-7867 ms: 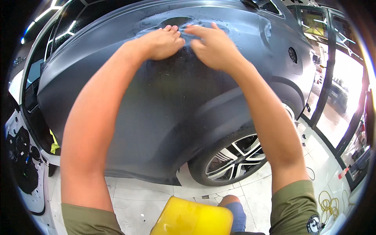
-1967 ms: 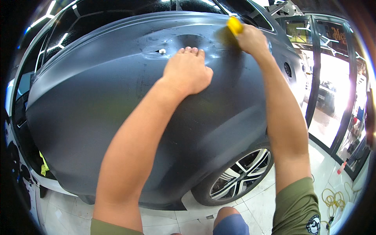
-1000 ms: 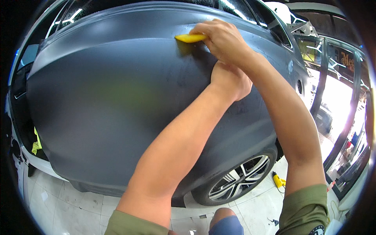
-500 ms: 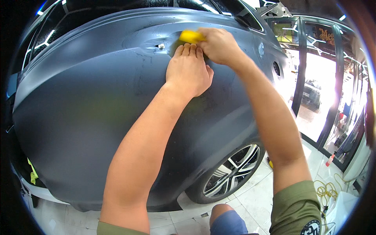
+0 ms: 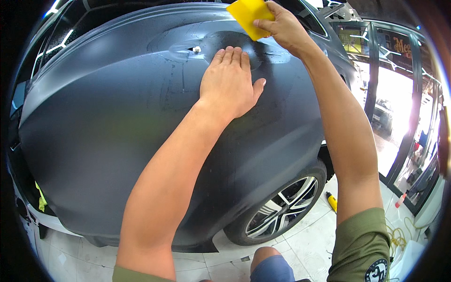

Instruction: The person applies a matte vinyl wrap to a car's front fender. They smooth the wrap with a yellow squeegee, cut around a sensor with a utility knife, and use a heat gun to stretch and conform the material to the curved surface.

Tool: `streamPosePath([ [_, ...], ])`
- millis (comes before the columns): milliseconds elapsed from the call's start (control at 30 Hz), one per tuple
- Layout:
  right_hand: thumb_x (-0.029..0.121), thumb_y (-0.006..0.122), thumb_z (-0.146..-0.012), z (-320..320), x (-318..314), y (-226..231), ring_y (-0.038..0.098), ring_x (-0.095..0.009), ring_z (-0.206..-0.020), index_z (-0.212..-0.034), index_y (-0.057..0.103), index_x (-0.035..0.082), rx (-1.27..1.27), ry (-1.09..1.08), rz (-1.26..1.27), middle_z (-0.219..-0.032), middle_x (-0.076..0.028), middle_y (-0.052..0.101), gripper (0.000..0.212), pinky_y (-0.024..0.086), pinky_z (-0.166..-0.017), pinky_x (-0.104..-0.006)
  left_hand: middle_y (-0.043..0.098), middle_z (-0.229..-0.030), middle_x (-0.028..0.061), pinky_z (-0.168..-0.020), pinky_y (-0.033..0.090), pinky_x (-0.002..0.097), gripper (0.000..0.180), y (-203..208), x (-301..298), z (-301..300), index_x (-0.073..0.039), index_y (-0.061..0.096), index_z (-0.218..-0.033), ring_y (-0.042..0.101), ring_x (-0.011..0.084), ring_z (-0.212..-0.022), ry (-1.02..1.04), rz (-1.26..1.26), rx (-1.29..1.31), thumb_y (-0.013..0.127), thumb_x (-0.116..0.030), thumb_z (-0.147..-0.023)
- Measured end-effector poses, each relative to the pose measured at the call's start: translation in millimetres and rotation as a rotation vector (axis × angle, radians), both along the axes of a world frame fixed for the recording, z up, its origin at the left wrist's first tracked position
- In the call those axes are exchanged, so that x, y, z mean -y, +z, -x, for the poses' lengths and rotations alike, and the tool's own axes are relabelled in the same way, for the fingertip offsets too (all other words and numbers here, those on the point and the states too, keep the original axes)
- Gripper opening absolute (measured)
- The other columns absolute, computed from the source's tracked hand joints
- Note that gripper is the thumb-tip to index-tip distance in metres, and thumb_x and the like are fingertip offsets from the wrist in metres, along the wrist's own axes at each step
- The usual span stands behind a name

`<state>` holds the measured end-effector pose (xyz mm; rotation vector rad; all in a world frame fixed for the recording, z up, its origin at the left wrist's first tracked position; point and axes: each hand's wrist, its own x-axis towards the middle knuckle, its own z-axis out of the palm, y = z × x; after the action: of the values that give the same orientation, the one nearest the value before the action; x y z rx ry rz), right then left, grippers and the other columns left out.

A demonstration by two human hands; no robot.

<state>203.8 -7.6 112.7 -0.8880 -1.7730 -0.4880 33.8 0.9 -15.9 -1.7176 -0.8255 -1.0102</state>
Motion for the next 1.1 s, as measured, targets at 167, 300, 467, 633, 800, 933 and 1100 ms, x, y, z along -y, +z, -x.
streamPosePath([
  [167,0.023,0.07,-0.092,-3.9,-7.8,8.4,0.066,-0.046,-0.105,-0.143,0.044,0.007,0.233,-0.115,-0.104,-0.118,-0.03,0.06,0.059,0.052,-0.091,-0.0509,0.056,-0.147,0.0249,-0.124,0.031,0.0432,0.069,-0.6,-7.5,1.5,0.007,0.054,-0.142,0.05,0.0353,-0.141,-0.036,-0.062,0.01,0.05,-0.05,-0.103],
  [300,0.02,0.067,-0.094,0.9,-3.2,4.5,0.065,-0.05,-0.103,-0.132,0.048,0.007,0.343,-0.151,-0.221,-0.108,-0.032,0.065,0.045,0.052,-0.087,-0.0533,0.057,-0.145,0.0246,-0.123,0.033,0.043,0.067,1.5,-9.5,4.2,0.006,0.055,-0.14,0.052,0.0351,-0.139,-0.063,-0.083,0.013,0.052,-0.049,-0.102],
  [467,0.019,0.067,-0.094,14.6,35.6,0.3,0.067,-0.049,-0.097,-0.13,0.049,0.006,0.211,-0.085,0.091,-0.098,-0.03,0.068,0.042,0.053,-0.084,-0.0511,0.06,-0.142,0.0242,-0.122,0.035,0.043,0.066,-0.1,-13.0,2.5,0.006,0.057,-0.138,0.054,0.0347,-0.137,-0.059,-0.115,0.012,0.054,-0.048,-0.101],
  [633,0.016,0.067,-0.094,3.8,-4.4,3.6,0.065,-0.052,-0.088,-0.114,0.05,0.003,0.355,-0.145,-0.308,-0.093,-0.032,0.067,0.029,0.05,-0.076,-0.055,0.062,-0.138,0.0247,-0.12,0.036,0.0438,0.064,0.5,-11.6,7.2,0.007,0.06,-0.134,0.056,0.0351,-0.135,-0.084,-0.138,0.028,0.058,-0.047,-0.099],
  [800,0.014,0.066,-0.094,4.8,-11.1,6.0,0.065,-0.051,-0.087,-0.112,0.05,0.003,0.474,-0.062,-0.321,-0.084,-0.029,0.066,0.027,0.05,-0.074,-0.0532,0.064,-0.137,0.0244,-0.121,0.036,0.0411,0.064,-1.8,-14.3,7.1,0.008,0.061,-0.133,0.058,0.0341,-0.133,-0.111,-0.105,0.034,0.059,-0.046,-0.099],
  [933,0.013,0.067,-0.094,14.2,-5.8,6.8,0.064,-0.05,-0.083,-0.11,0.049,0.002,0.522,-0.058,-0.283,-0.083,-0.029,0.065,0.026,0.049,-0.07,-0.0523,0.065,-0.135,0.0248,-0.121,0.036,0.0396,0.063,-2.2,-15.5,9.0,0.009,0.063,-0.13,0.059,0.0338,-0.132,-0.111,-0.11,0.037,0.06,-0.045,-0.099],
  [1100,0.015,0.067,-0.094,20.1,-15.2,1.9,0.063,-0.048,-0.09,-0.109,0.05,0.002,0.552,-0.076,-0.308,-0.091,-0.026,0.065,0.026,0.048,-0.077,-0.0511,0.069,-0.126,0.0246,-0.117,0.039,0.0397,0.061,-5.6,-18.5,6.4,0.009,0.066,-0.126,0.063,0.0334,-0.125,-0.148,-0.152,0.053,0.063,-0.043,-0.096],
])
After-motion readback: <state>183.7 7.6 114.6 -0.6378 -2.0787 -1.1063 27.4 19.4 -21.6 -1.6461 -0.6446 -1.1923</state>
